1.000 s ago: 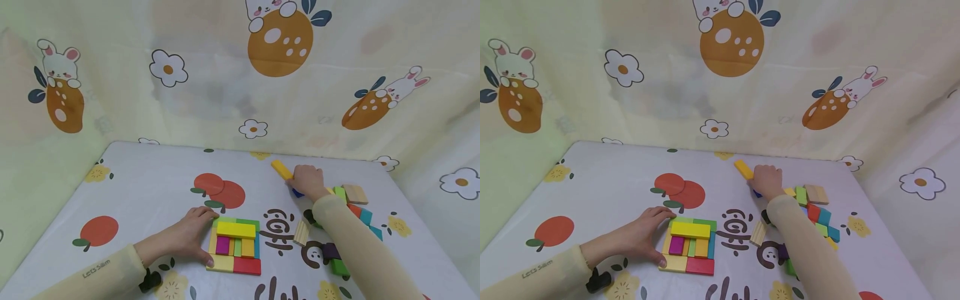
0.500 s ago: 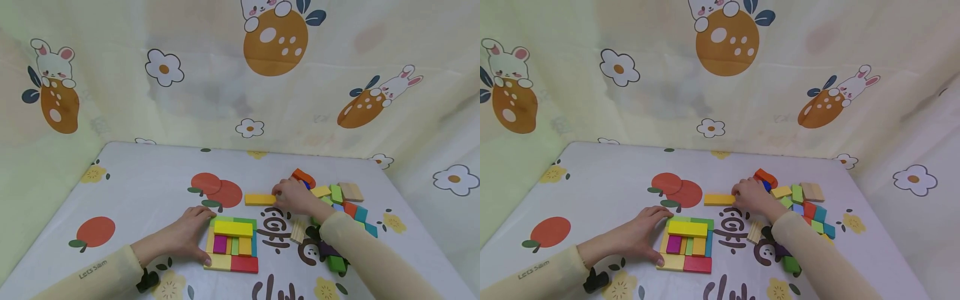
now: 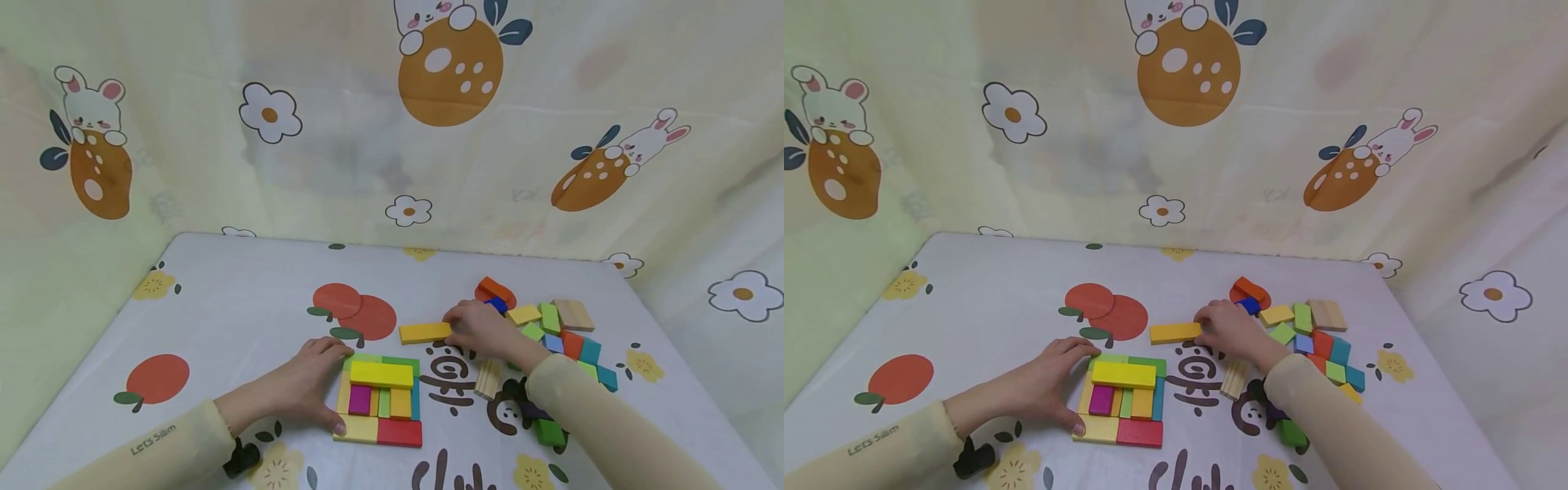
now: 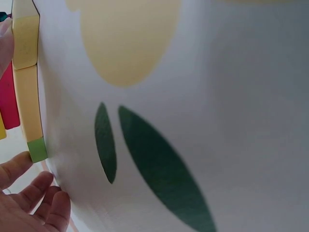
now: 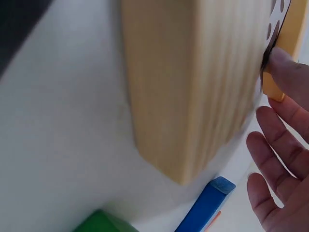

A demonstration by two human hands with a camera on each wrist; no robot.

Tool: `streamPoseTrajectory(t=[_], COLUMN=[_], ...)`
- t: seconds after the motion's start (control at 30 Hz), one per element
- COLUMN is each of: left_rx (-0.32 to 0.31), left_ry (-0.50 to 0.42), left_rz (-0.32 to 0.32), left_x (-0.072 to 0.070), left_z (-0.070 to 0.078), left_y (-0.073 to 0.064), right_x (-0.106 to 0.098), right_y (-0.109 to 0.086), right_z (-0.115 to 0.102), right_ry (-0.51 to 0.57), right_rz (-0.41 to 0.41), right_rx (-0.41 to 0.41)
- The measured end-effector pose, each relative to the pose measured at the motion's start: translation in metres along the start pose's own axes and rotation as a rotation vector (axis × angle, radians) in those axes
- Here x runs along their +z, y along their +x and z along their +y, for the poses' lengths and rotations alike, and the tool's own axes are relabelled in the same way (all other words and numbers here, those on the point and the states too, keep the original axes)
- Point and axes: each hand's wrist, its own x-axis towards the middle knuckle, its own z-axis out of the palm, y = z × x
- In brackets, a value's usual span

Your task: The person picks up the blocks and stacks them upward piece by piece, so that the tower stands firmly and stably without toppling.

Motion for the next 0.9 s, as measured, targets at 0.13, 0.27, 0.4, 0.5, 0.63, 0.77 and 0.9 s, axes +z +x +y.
streamPoseTrajectory(t=[0.13,0.27,0.4,0.5,0.63,0.77,0.9], left_rx=[0.005,0.006,-0.009,-0.018,-0.013,0.013,0.040], left_ry=[-0.002,0.000,0.004,0.006,-0.001,0.003,0.017], left_rz=[-0.001,-0.002,-0.004,-0.003,0.001,0.008,0.013], left_x=[0.001,0.001,0.001,0.000,0.000,0.000,0.000], left_z=[0.000,-0.001,-0.001,-0.001,-0.002,-0.002,-0.003], left_y=[0.000,0.001,0.001,0.000,0.000,-0.001,-0.001], right_x=[-0.008,-0.020,-0.026,-0.023,-0.013,-0.004,0.002], right_y=[-0.007,-0.023,-0.045,-0.061,-0.073,-0.075,-0.075], right_z=[-0.006,-0.021,-0.052,-0.078,-0.105,-0.120,-0.124], right_ry=[0.031,0.092,0.105,0.090,0.081,0.056,0.020], right_rz=[0.051,0.119,0.152,0.159,0.123,0.101,0.110], right_rx=[0.016,0.043,-0.011,-0.083,-0.102,-0.081,-0.092])
